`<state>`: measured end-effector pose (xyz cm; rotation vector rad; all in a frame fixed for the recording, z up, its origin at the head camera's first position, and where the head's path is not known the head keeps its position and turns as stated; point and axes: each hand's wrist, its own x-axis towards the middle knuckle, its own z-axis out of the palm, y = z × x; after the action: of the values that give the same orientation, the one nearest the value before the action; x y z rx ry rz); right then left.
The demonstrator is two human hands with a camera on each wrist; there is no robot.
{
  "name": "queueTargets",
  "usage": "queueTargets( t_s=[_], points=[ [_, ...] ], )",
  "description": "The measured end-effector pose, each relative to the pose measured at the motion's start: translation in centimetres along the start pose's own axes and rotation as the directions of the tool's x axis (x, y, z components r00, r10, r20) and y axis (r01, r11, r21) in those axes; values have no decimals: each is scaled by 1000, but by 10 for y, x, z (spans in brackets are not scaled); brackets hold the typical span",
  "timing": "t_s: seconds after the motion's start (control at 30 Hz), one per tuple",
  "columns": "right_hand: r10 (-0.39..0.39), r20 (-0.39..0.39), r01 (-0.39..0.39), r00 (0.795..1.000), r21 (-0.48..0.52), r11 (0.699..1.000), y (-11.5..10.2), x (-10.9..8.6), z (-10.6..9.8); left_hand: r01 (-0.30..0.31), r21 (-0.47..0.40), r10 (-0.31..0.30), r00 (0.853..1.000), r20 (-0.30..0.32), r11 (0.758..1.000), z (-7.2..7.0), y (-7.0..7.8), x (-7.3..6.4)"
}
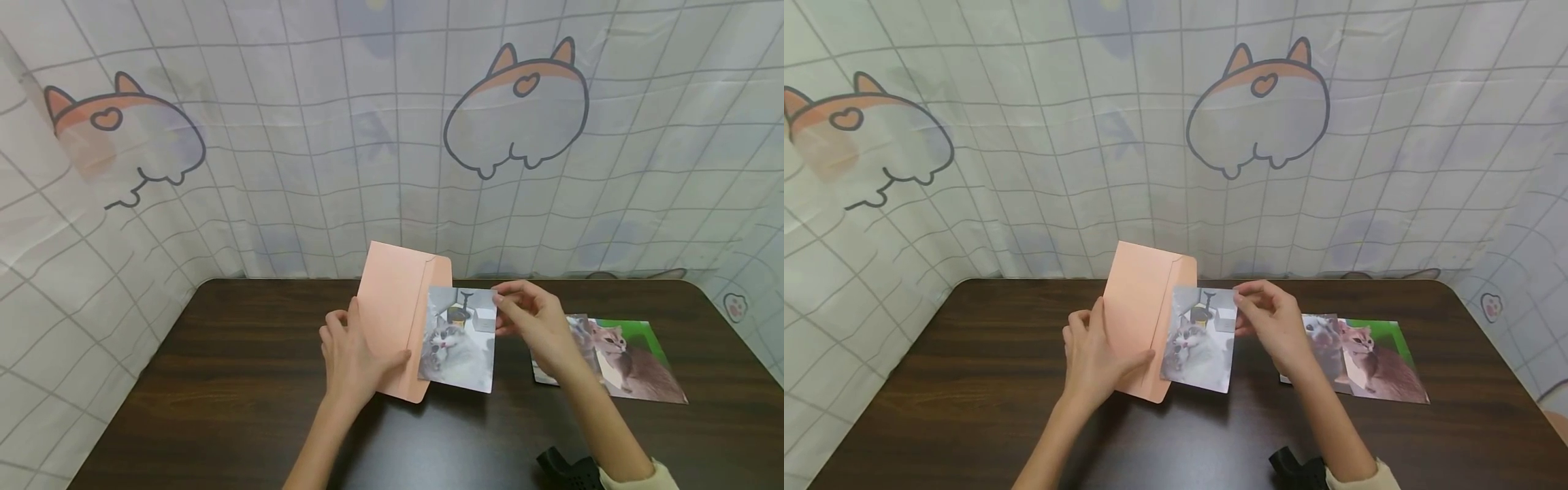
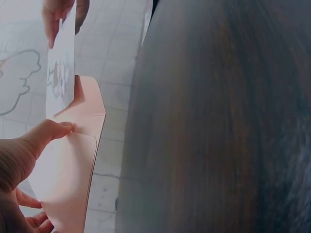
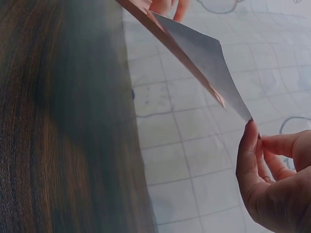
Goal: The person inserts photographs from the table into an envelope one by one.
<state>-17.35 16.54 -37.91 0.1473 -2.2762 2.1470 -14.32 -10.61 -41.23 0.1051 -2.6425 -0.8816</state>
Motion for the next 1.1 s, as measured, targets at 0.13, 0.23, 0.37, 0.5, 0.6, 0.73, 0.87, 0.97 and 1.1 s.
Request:
queueTargets(
  t_s=[0.13,0.23,0.37,0.5,0.6,0.73,0.87,0.97,1.1],
  points=[
    [1,-7,-1,1000,12,1000,0,-1,3,-8,17,8,1000,-8,1000,1,0,-1],
    [-1,-14,1,1000,2,1000,1,-2,5,-12,23,12,1000,-12,1000,1,0,-2],
    [0,-22,-1,1000,-14,1000,1,-3,8,-7,25,8,1000,-11,1000,2,-1,-3],
    [3,-30,-4,1000,-17,1000,1,-4,9,-2,17,2,1000,-9,1000,3,0,-4],
    [4,-35,-5,999,-15,1000,1,-4,9,-5,12,5,1000,-9,1000,4,1,-6],
    [12,-39,-12,999,-11,1000,2,-5,9,-9,13,9,1000,-14,1000,5,2,-8],
    [18,-44,-19,999,-13,1000,2,-5,9,-16,13,16,1000,-22,1000,6,3,-9],
    [15,-54,-16,998,-20,1000,2,-5,10,-23,10,23,1000,-20,1000,7,5,-9],
    [13,-65,-15,998,-22,1000,2,-5,11,-18,10,18,1000,-14,1000,7,8,-8]
  ],
)
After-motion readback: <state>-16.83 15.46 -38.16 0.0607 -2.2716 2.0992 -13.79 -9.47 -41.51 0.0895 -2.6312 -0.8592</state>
